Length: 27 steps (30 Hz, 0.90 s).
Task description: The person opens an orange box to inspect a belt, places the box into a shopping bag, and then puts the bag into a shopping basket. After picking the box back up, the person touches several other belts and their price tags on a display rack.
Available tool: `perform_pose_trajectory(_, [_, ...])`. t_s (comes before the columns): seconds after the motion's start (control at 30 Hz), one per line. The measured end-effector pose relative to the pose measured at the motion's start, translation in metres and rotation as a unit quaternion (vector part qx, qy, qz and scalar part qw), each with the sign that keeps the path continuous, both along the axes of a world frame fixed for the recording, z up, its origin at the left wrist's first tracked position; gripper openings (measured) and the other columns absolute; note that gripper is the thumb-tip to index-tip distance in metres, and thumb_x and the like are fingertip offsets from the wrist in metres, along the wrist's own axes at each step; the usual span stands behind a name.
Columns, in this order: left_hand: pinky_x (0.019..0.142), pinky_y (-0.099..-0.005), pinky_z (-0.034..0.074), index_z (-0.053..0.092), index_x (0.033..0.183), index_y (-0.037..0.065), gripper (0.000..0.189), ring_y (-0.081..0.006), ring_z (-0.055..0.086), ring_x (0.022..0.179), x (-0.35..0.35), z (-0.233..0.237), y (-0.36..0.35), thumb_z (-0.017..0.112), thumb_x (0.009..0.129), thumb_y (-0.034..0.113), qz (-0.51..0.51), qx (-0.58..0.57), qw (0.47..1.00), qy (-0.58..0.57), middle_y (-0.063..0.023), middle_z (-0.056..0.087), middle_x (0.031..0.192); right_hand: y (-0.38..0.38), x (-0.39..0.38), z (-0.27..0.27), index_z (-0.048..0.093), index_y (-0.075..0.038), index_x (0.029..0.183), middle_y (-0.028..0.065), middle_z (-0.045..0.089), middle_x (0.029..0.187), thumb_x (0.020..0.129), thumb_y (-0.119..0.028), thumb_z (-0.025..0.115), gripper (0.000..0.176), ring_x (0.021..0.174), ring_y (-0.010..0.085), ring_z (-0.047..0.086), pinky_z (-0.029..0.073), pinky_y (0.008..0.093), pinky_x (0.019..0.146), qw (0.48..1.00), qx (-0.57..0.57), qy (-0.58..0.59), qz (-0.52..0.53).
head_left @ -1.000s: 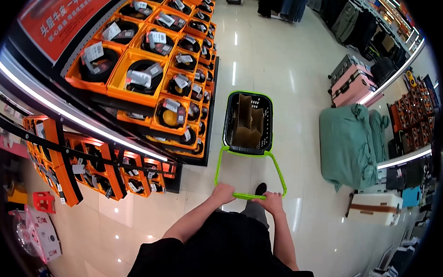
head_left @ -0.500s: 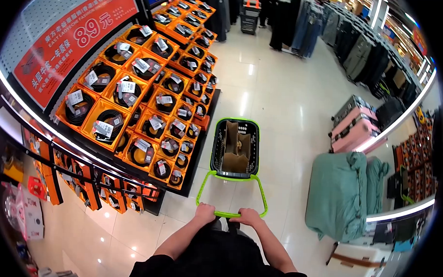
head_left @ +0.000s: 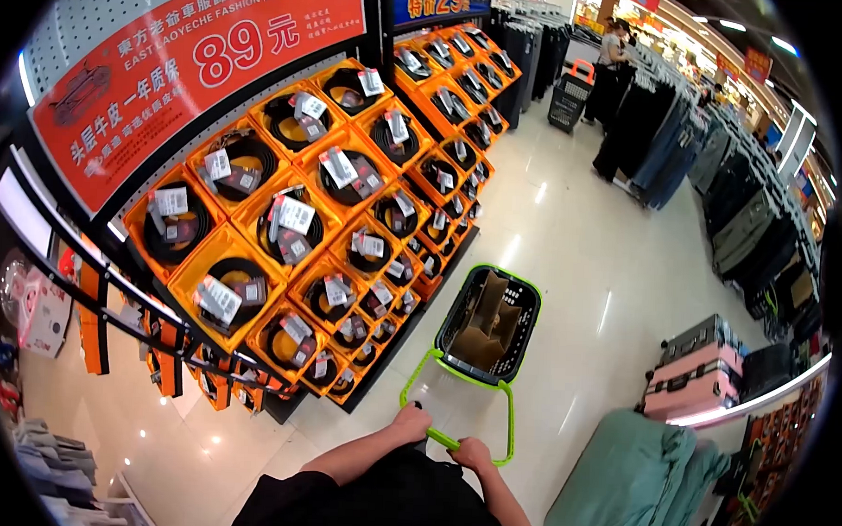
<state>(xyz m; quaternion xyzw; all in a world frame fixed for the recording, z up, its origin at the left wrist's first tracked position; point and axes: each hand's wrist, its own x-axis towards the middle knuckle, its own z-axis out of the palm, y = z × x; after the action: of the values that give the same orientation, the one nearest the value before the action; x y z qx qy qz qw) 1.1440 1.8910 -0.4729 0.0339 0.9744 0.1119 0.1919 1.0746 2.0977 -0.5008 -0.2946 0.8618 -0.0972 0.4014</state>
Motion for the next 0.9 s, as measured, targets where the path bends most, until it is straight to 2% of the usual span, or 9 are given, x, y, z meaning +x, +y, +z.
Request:
perform_pose_trajectory(0.13, [0.073,-0.0413,0.045,0.069,0.069,0.009,0.011,-0.0305,0.064,0.066,-0.057,-0.019,-0.025,0.061,0.07,0.017,0.015,0.02,0.989,0.144,-0.0107,0.064,0.065,-0.025,-0.062,0.007,0.072,-0.011,0.094,0.0186,0.068,0.09,0.073,-0.047,0.066,0.042,0.086,0.0372,0.065,0.052,0.0449,0.078,0.998,-0.02,0.041,-0.044])
perform_pose_trajectory(0.17, [0.079,-0.0441,0.043,0.067,0.077,0.007,0.013,-0.0304,0.063,0.078,-0.075,-0.02,-0.028,0.061,0.072,0.017,0.02,0.02,0.999,0.018,-0.0115,0.065,0.077,-0.026,-0.075,0.009,0.072,-0.01,0.092,0.0188,0.068,0.088,0.072,-0.046,0.067,0.042,0.085,0.0371,0.065,0.052,0.0444,0.078,0.998,-0.008,0.038,-0.05])
perform_pose_trajectory(0.37, [0.103,-0.0469,0.033,0.046,0.13,0.005,0.056,-0.0356,0.042,0.126,-0.121,0.02,-0.06,0.059,0.076,0.015,0.107,0.041,0.967,0.229,-0.0216,0.047,0.128,-0.074,-0.18,0.035,0.071,-0.008,0.089,0.0187,0.068,0.088,0.069,-0.043,0.07,0.041,0.084,0.036,0.065,0.051,0.0448,0.076,0.998,-0.007,0.018,-0.057])
perform_pose_trajectory(0.47, [0.107,-0.0461,0.031,0.033,0.141,0.007,0.065,-0.0367,0.037,0.131,-0.106,0.015,-0.087,0.056,0.08,0.016,0.197,0.055,0.96,0.189,-0.0232,0.041,0.135,-0.092,-0.225,0.054,0.071,-0.007,0.088,0.0198,0.068,0.088,0.068,-0.043,0.069,0.041,0.085,0.037,0.065,0.051,0.045,0.076,0.997,-0.037,0.04,-0.063])
perform_pose_trajectory(0.6, [0.098,-0.0499,0.04,0.037,0.139,0.009,0.064,-0.0367,0.049,0.121,-0.071,-0.023,-0.135,0.056,0.083,0.033,0.38,0.147,0.895,-0.184,-0.0224,0.049,0.131,-0.095,-0.298,0.037,0.071,-0.005,0.085,0.0212,0.067,0.086,0.067,-0.039,0.072,0.039,0.084,0.0374,0.065,0.051,0.0458,0.076,0.996,-0.058,0.039,-0.055])
perform_pose_trajectory(0.7, [0.09,-0.0483,0.046,0.051,0.126,0.008,0.055,-0.0367,0.057,0.109,-0.029,-0.085,-0.141,0.057,0.082,0.04,0.463,0.145,0.855,-0.185,-0.0197,0.059,0.118,-0.092,-0.353,0.018,0.071,-0.002,0.085,0.0209,0.068,0.081,0.065,-0.038,0.077,0.041,0.079,0.0362,0.066,0.051,0.0428,0.072,0.997,-0.064,0.016,-0.039])
perform_pose_trajectory(0.8, [0.081,-0.048,0.05,0.061,0.108,0.007,0.042,-0.036,0.062,0.096,0.009,-0.159,-0.104,0.058,0.08,0.039,0.595,0.084,0.799,0.004,-0.0159,0.066,0.101,-0.088,-0.412,0.025,0.07,-0.001,0.081,0.0222,0.067,0.078,0.065,-0.043,0.077,0.045,0.079,0.0367,0.066,0.051,0.0429,0.072,0.998,-0.056,-0.022,0.009])
perform_pose_trajectory(0.87, [0.074,-0.0412,0.052,0.061,0.103,0.008,0.036,-0.0305,0.063,0.094,0.01,-0.15,-0.087,0.057,0.085,0.039,0.354,0.032,0.912,-0.207,-0.0162,0.065,0.097,-0.085,-0.452,0.011,0.069,0.002,0.088,0.0149,0.068,0.073,0.066,-0.037,0.081,0.047,0.066,0.024,0.066,0.05,0.0367,0.062,0.995,-0.09,-0.032,0.037])
perform_pose_trajectory(0.9, [0.07,-0.0418,0.053,0.062,0.095,0.008,0.032,-0.0303,0.064,0.086,0.007,-0.145,-0.065,0.059,0.081,0.037,0.424,0.079,0.877,-0.21,-0.0142,0.065,0.085,-0.092,-0.468,0.026,0.068,0.004,0.089,0.0128,0.066,0.069,0.067,-0.038,0.082,0.049,0.062,0.0211,0.063,0.049,0.035,0.058,0.995,-0.051,-0.082,0.003])
